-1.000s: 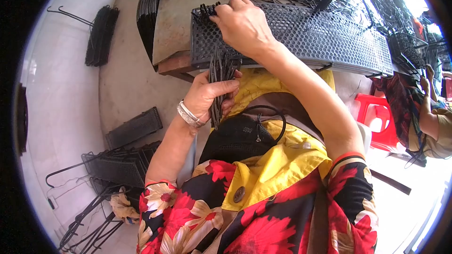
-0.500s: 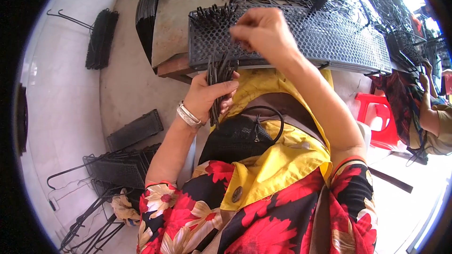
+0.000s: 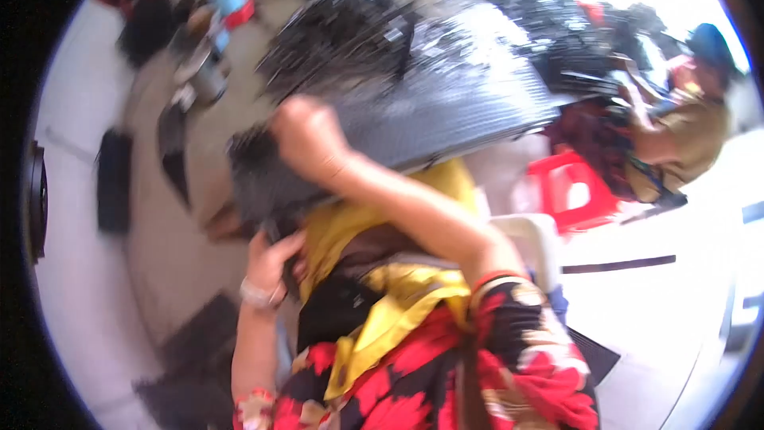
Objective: Inserting thin metal strips into the holes of a perforated metal sheet for assembly.
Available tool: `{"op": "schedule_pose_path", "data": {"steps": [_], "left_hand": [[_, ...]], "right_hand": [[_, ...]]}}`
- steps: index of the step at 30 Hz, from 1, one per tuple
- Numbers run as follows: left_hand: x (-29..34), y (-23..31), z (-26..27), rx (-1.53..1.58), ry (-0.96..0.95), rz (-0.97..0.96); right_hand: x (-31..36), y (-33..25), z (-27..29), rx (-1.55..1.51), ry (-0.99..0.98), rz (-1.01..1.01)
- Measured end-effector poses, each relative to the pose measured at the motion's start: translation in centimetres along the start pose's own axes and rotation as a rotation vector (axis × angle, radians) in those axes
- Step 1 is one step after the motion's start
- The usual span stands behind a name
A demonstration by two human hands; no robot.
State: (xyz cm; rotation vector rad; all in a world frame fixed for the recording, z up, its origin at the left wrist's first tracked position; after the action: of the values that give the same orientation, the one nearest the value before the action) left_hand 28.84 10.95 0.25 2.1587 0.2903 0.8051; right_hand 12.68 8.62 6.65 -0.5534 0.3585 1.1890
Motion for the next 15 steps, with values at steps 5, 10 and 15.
{"op": "schedule_pose_path", "data": {"steps": [5, 10, 15], "left_hand": [[0.6, -0.2, 0.5, 0.057, 0.008, 0.025], [0.3, -0.4, 0.3, 0.089, -0.002, 0.041], [0.0, -0.1, 0.6, 0.1, -0.013, -0.014]], "right_hand": [[-0.1, -2.9, -0.7, -0.179, 0.16, 0.16], [-1.2, -4.1, -1.4, 0.091, -0.01, 0.253], [0.3, -3.6, -1.9, -0.079, -0.09, 0.218]]}}
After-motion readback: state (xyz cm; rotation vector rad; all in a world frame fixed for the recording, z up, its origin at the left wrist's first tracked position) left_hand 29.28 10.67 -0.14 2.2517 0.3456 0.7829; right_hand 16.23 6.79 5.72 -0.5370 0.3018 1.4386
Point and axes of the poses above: each hand's wrist, its own x-axis away from the middle knuckle, its own z-axis out of the back of the hand, y = z × x, the point moved 7 cm from there along -x, towards the middle knuckle, and after that the axes turned 8 degrees about x, right-handed, at the moved point
